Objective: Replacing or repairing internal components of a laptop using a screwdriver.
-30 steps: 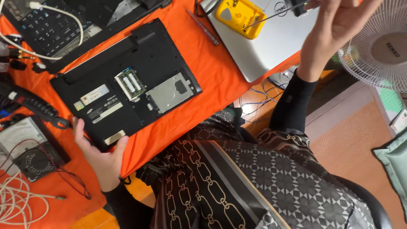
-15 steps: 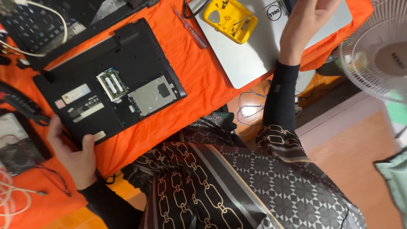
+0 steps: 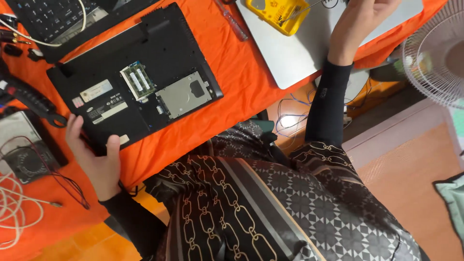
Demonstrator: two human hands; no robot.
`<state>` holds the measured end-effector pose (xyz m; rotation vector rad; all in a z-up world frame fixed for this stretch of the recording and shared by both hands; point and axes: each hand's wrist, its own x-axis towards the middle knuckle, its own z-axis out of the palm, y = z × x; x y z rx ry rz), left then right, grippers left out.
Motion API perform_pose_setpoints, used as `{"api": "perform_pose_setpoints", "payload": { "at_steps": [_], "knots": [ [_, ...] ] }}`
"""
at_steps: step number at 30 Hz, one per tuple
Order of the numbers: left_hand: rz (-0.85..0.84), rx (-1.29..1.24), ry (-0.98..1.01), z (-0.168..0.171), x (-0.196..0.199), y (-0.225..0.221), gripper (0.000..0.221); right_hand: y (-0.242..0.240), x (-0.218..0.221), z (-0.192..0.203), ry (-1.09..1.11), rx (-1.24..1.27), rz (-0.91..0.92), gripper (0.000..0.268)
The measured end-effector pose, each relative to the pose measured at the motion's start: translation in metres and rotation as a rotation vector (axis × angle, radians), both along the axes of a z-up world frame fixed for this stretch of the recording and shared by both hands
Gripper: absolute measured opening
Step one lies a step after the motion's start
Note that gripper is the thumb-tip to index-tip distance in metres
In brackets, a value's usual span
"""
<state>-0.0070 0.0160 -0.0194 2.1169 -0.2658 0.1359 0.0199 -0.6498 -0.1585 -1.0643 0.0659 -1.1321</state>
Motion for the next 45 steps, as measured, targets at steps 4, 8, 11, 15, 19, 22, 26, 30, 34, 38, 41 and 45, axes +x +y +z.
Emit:
{"api": "perform_pose_setpoints", "payload": {
  "at_steps": [4, 8, 11, 15, 19, 22, 26, 30, 34, 38, 41, 45],
  "knots": [
    [0.019, 0.047, -0.037, 0.000, -0.001, -0.001, 0.059, 0.018, 0.008, 0.030, 0.021, -0.089, -0.028, 0.017],
    [0.014, 0.079, -0.060, -0.001, 0.001, 0.000, 0.056, 0.029, 0.010, 0.041, 0.027, -0.153, -0.042, 0.020],
    [0.016, 0.099, -0.069, -0.002, 0.003, 0.000, 0.056, 0.028, 0.012, 0.039, 0.009, -0.168, -0.031, 0.022],
    [0.021, 0.109, -0.076, -0.006, 0.004, 0.002, 0.057, 0.025, 0.011, 0.031, 0.043, -0.223, -0.093, 0.022],
    [0.024, 0.106, -0.042, 0.000, 0.001, -0.003, 0.067, 0.035, 0.012, 0.045, 0.042, -0.220, -0.106, 0.023],
    [-0.019, 0.119, -0.028, 0.002, -0.002, -0.004, 0.086, 0.029, 0.010, 0.034, 0.013, -0.186, -0.079, 0.022],
    [0.006, 0.307, -0.022, 0.005, -0.001, -0.008, 0.100, 0.028, 0.009, 0.030, 0.039, -0.213, -0.133, 0.020],
    [0.013, 0.318, 0.000, 0.005, -0.002, -0.008, 0.100, 0.037, 0.009, 0.043, 0.037, -0.207, -0.131, 0.022],
    [0.013, 0.319, 0.011, 0.008, -0.004, -0.009, 0.099, 0.040, 0.009, 0.044, 0.013, -0.175, -0.074, 0.022],
    [0.016, 0.321, 0.010, 0.009, -0.003, -0.010, 0.099, 0.033, 0.009, 0.027, 0.023, -0.184, -0.034, 0.019],
    [0.018, 0.325, 0.018, 0.006, -0.003, -0.009, 0.100, 0.032, 0.005, 0.020, 0.077, -0.219, -0.067, 0.018],
    [0.005, 0.316, -0.002, 0.002, -0.003, -0.004, 0.101, 0.032, 0.006, 0.024, 0.079, -0.215, -0.121, 0.015]
  ]
}}
